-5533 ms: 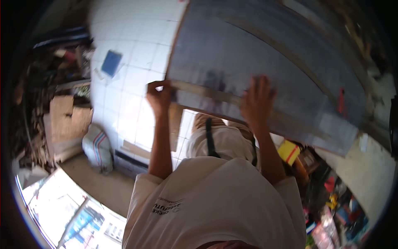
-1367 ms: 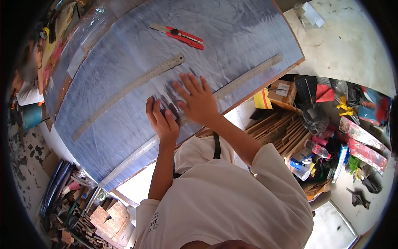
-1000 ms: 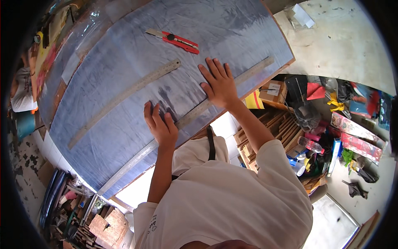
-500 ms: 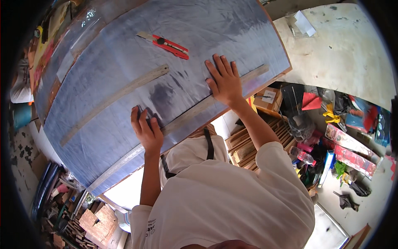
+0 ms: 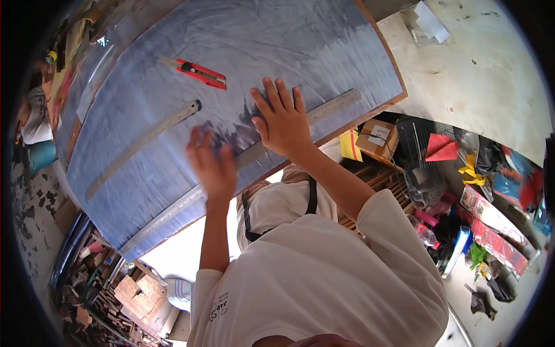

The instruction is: The person cuts a large piece of sheeting on a workbench using a utility knife and a ruler, repeatedly measuring and slicing along the straight edge.

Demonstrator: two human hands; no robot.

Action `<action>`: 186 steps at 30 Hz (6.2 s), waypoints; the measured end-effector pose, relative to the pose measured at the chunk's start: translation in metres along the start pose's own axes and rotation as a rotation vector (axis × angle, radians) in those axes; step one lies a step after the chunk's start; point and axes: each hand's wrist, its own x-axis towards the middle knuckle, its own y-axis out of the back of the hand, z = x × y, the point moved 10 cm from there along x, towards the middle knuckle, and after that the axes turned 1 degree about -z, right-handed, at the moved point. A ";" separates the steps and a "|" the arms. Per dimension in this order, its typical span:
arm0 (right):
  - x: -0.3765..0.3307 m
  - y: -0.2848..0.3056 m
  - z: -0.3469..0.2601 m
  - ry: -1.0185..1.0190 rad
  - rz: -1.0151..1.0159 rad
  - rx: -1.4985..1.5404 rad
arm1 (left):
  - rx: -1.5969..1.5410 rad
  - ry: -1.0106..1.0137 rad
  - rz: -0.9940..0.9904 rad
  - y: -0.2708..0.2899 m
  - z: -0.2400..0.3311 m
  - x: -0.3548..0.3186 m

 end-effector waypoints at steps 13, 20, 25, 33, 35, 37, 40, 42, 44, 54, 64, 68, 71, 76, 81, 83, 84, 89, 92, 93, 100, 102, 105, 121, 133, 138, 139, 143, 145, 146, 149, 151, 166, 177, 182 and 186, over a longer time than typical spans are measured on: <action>-0.001 -0.006 0.006 0.020 -0.003 -0.034 | -0.112 -0.071 0.059 -0.081 0.050 0.024; 0.053 -0.001 0.022 -0.078 0.121 0.454 | -0.183 -0.011 0.037 -0.077 0.040 0.018; 0.145 -0.007 -0.068 0.225 0.006 0.312 | -0.125 -0.029 0.011 -0.082 0.042 0.019; 0.171 -0.057 -0.035 0.139 -0.292 0.167 | -0.086 -0.061 0.028 -0.084 0.050 0.025; 0.161 -0.040 0.025 -0.050 -0.280 0.474 | -0.017 -0.080 0.043 -0.081 0.057 0.026; 0.121 0.001 0.057 -0.274 -0.305 0.870 | 0.007 -0.048 0.030 -0.078 0.049 0.022; 0.045 0.060 0.109 -0.388 -0.197 1.117 | 0.066 -0.053 -0.018 -0.083 0.056 0.022; -0.007 0.090 0.130 -0.501 -0.128 1.062 | 0.113 -0.059 -0.058 -0.087 0.060 0.022; -0.062 0.092 0.146 -0.595 -0.111 0.996 | 0.134 -0.069 -0.095 -0.091 0.064 0.025; -0.184 0.075 0.111 -0.612 -0.250 0.603 | 0.231 -0.095 -0.134 -0.098 0.065 0.027; -0.163 0.084 0.079 -0.199 -0.226 0.229 | 0.251 -0.110 -0.118 -0.100 0.064 0.024; -0.164 0.084 0.081 -0.156 -0.229 0.178 | 0.228 -0.109 -0.110 -0.100 0.064 0.024; -0.166 0.078 0.082 -0.168 -0.316 0.189 | 0.218 -0.109 -0.100 -0.101 0.063 0.024; -0.165 0.074 0.077 -0.136 -0.336 0.203 | 0.218 -0.108 -0.091 -0.097 0.063 0.023; -0.163 0.074 0.079 -0.152 -0.325 0.211 | 0.198 -0.112 -0.087 -0.099 0.064 0.024; -0.162 0.074 0.078 -0.115 -0.282 0.198 | 0.200 -0.112 -0.092 -0.100 0.064 0.026; -0.160 0.078 0.077 -0.081 -0.236 0.184 | 0.201 -0.116 -0.097 -0.101 0.065 0.027; -0.165 0.075 0.080 -0.095 -0.215 0.241 | 0.208 -0.121 -0.083 -0.097 0.063 0.026; -0.169 0.081 0.103 -0.399 -0.155 0.512 | 0.190 -0.101 -0.081 -0.097 0.062 0.024; -0.169 0.081 0.112 -0.546 -0.110 0.675 | 0.172 -0.090 -0.084 -0.097 0.061 0.023; -0.104 0.073 0.226 -0.623 0.211 0.803 | 0.177 -0.059 -0.115 -0.091 0.056 0.017; -0.081 0.081 0.233 -0.631 0.193 0.809 | 0.194 -0.051 -0.117 -0.090 0.055 0.018; -0.058 0.086 0.219 -0.556 0.178 0.872 | 0.157 -0.058 -0.151 -0.092 0.056 0.015; -0.045 0.076 0.179 -0.342 -0.010 0.491 | -0.075 0.062 -0.044 -0.089 0.040 0.025; -0.041 0.047 -0.024 0.456 -0.256 0.277 | -0.299 0.051 0.432 0.136 -0.084 -0.084; -0.047 0.031 -0.036 0.432 -0.405 0.250 | 0.334 0.503 0.753 0.259 -0.242 -0.180; -0.047 0.027 -0.035 0.419 -0.429 0.255 | 0.455 0.559 0.774 0.280 -0.269 -0.197; -0.050 0.027 -0.042 0.457 -0.421 0.188 | 0.541 0.876 0.727 0.328 -0.372 -0.249; -0.050 0.025 -0.041 0.479 -0.411 0.163 | 0.603 1.003 0.725 0.343 -0.402 -0.272; -0.050 0.025 -0.040 0.488 -0.401 0.135 | 0.597 1.063 0.661 0.346 -0.415 -0.279; -0.051 0.022 -0.037 0.491 -0.419 0.160 | 0.630 1.124 0.627 0.355 -0.430 -0.289; -0.051 0.019 -0.034 0.482 -0.416 0.159 | 0.623 1.164 0.582 0.355 -0.438 -0.294; -0.058 0.039 0.068 0.317 -0.245 0.125 | 0.634 1.172 0.563 0.351 -0.444 -0.298; -0.056 0.059 0.110 0.156 -0.178 0.196 | 0.722 1.158 0.540 0.339 -0.468 -0.305; -0.041 0.063 0.098 0.110 -0.160 0.237 | 0.849 1.050 0.547 0.355 -0.498 -0.340; -0.047 0.063 0.122 -0.035 -0.149 0.295 | 0.789 1.070 0.484 0.343 -0.511 -0.326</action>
